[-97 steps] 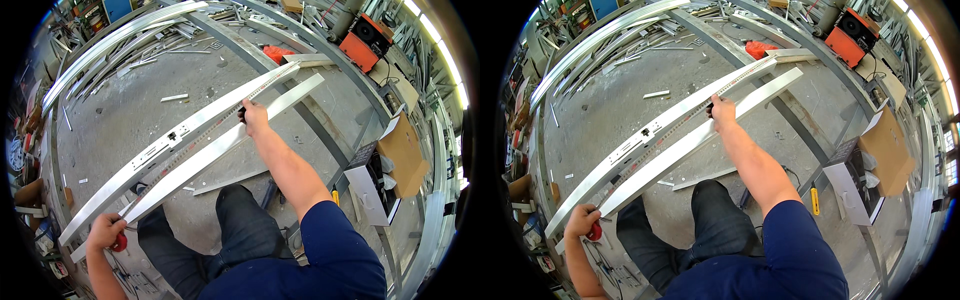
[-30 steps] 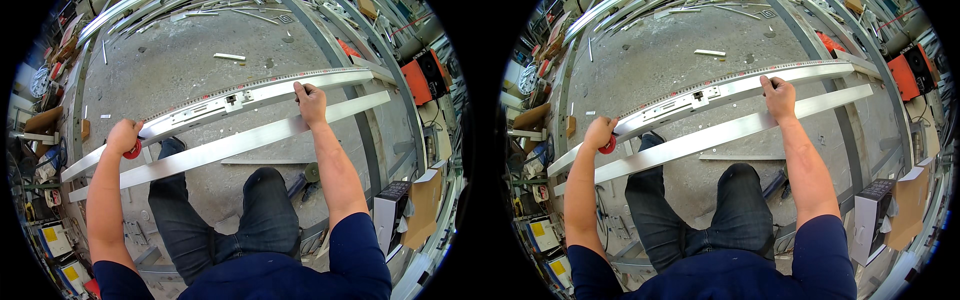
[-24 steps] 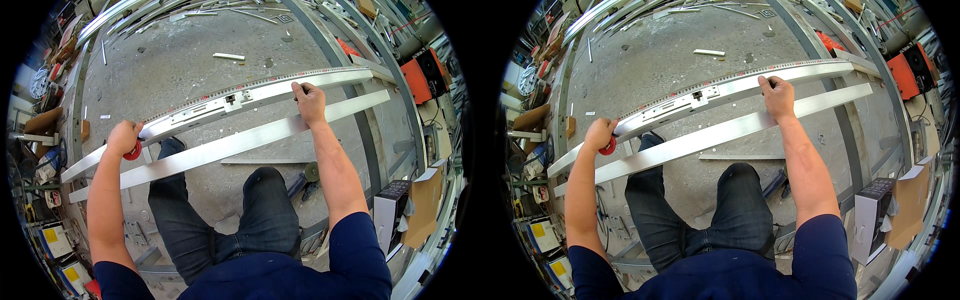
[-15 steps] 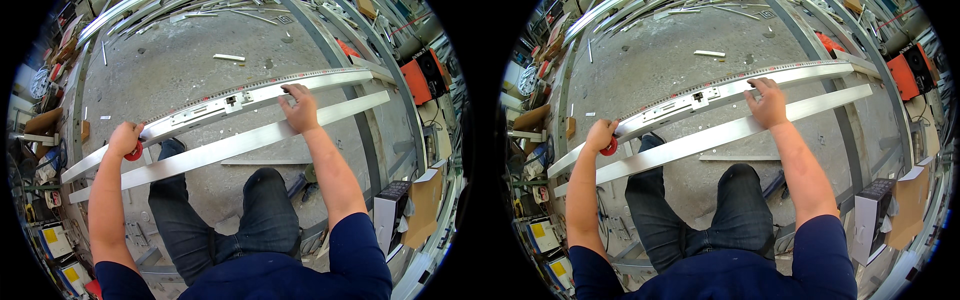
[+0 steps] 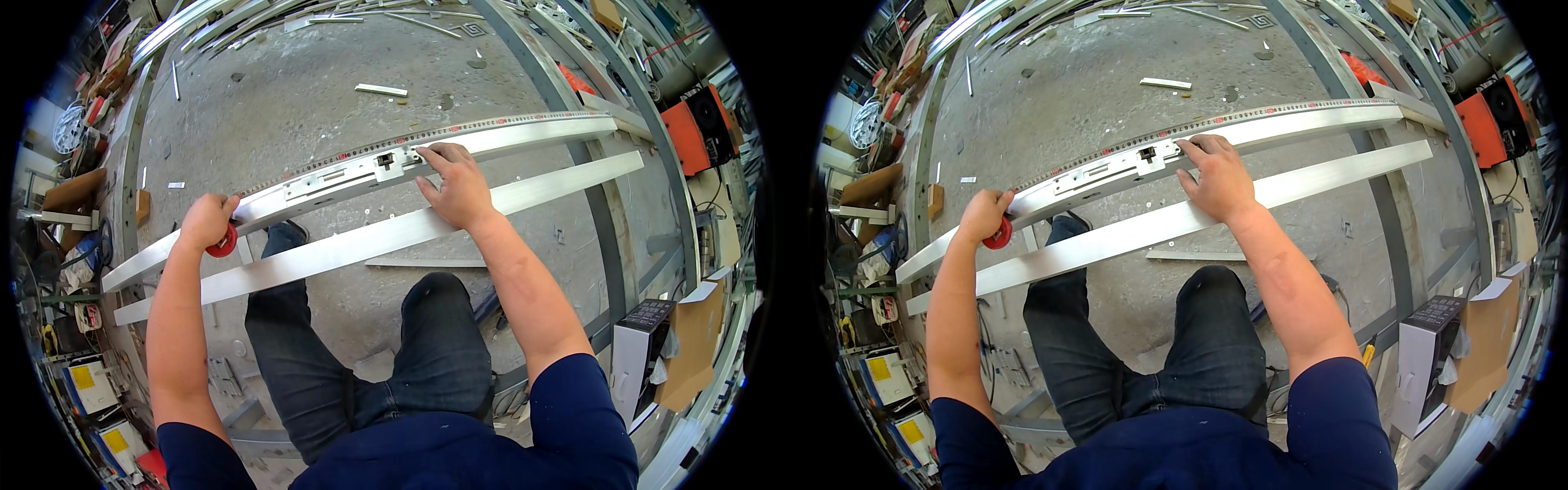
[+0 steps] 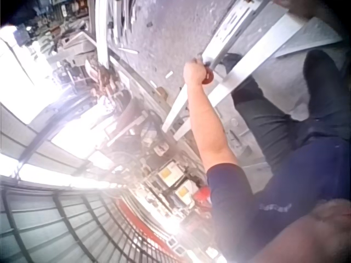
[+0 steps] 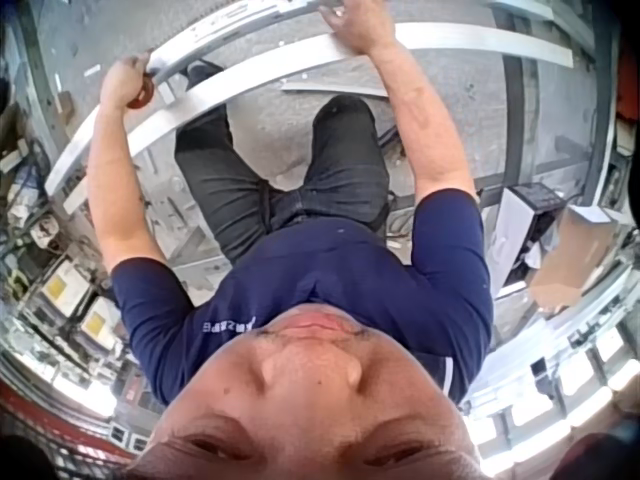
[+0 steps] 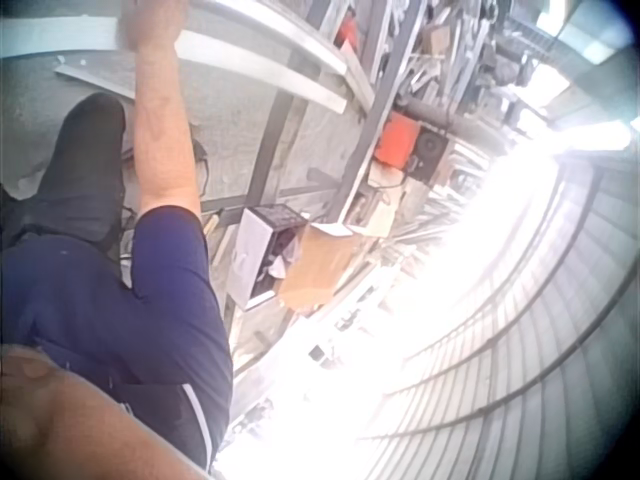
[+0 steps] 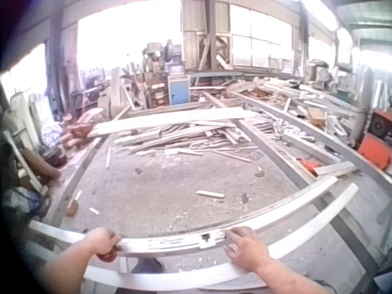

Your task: The person sits on the floor and assembles long white metal profiles. They use a tape measure to mark positions, a square ruler to draw lines, and a pencil to mark the metal. Finally, they use a power drill to create holes in the marked spots.

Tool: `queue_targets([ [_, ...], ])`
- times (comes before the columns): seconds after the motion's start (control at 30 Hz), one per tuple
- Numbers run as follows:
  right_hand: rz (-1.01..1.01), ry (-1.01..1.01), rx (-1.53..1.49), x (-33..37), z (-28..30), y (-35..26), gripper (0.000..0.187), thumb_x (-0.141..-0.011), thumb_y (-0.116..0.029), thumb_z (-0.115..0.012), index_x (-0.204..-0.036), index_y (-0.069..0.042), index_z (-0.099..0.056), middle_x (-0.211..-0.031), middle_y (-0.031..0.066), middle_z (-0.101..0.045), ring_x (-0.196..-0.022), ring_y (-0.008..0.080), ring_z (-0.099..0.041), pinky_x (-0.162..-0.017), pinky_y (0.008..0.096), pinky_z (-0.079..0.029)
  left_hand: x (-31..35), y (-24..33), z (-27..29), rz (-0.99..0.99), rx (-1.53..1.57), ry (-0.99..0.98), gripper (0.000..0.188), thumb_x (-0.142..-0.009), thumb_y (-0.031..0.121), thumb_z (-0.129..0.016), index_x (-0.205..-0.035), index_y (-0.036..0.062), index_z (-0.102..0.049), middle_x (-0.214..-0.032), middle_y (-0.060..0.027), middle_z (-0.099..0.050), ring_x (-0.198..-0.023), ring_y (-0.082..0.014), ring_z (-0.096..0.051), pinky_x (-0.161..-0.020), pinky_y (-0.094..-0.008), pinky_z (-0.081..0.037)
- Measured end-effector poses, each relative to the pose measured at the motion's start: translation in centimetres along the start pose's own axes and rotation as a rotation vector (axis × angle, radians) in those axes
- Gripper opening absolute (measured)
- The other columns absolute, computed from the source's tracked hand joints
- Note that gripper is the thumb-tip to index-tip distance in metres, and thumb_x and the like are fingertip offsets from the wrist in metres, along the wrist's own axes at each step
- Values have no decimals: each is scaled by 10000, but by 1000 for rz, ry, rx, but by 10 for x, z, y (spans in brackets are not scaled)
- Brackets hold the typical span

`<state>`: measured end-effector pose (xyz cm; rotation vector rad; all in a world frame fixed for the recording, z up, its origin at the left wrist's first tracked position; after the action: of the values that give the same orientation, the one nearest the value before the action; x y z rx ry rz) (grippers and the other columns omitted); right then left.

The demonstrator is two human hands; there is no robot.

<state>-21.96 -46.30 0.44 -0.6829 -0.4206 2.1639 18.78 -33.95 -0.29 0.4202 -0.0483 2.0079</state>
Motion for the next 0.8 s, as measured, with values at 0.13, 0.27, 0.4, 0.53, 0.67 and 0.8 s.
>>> queue_targets([
  [0.13, 12, 11, 23, 0, -1, -1, 411, -856, -198, -745, -1249, -86, -696, -1222, 90, -651, -1220, 298, -562, -1080, 414, -458, 2, 4, 2, 1, 16, -5, 503, -1029, 419, -546, -923, -32, -741, -721, -214, -691, -704, -370, -701, -717, -457, -540],
  [0.27, 23, 14, 32, -1, 0, -3, 402, -846, -175, -752, -1236, -90, -707, -1205, 87, -655, -1208, 296, -567, -1052, 402, -469, 3, 3, 2, 9, 18, -10, 495, -1029, 415, -547, -945, -31, -745, -746, -220, -700, -729, -373, -706, -733, -457, -542],
  [0.4, 14, 8, 43, 0, -2, -2, 367, -858, -211, -746, -1208, -105, -722, -1216, 72, -651, -1219, 285, -563, -1066, 406, -466, 5, 2, 1, 69, 50, -46, 489, -1030, 413, -549, -978, -31, -747, -785, -230, -709, -762, -381, -708, -754, -459, -542],
  [0.53, 4, 1, 52, 0, -2, -1, 355, -861, -219, -745, -1198, -108, -728, -1223, 69, -650, -1224, 284, -561, -1070, 408, -464, 4, 3, 1, 49, 34, -31, 491, -1030, 417, -550, -995, -30, -748, -802, -237, -711, -780, -386, -708, -764, -462, -541],
  [0.67, 12, 5, 61, 0, -3, -1, 348, -863, -225, -743, -1192, -112, -731, -1224, 67, -650, -1231, 283, -558, -1076, 409, -460, 1, -1, 1, -11, 70, 26, 494, -1024, 384, -570, -889, -72, -705, -676, -206, -660, -608, -324, -678, -644, -438, -529],
  [0.8, 9, 2, 62, 0, -4, -1, 344, -863, -230, -741, -1187, -113, -734, -1223, 68, -649, -1234, 283, -556, -1077, 410, -459, 0, -2, 0, -21, 66, 31, 496, -1022, 385, -572, -896, -74, -709, -687, -214, -665, -615, -328, -680, -650, -442, -530],
])
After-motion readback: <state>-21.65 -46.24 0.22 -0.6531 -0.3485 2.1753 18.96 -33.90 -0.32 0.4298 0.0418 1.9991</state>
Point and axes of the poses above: each hand's wrist, its own x-axis away from the middle knuckle, its own z-axis out of the back of the hand, y = z × x, the point moved 10 cm from there along -x, towards the middle knuckle
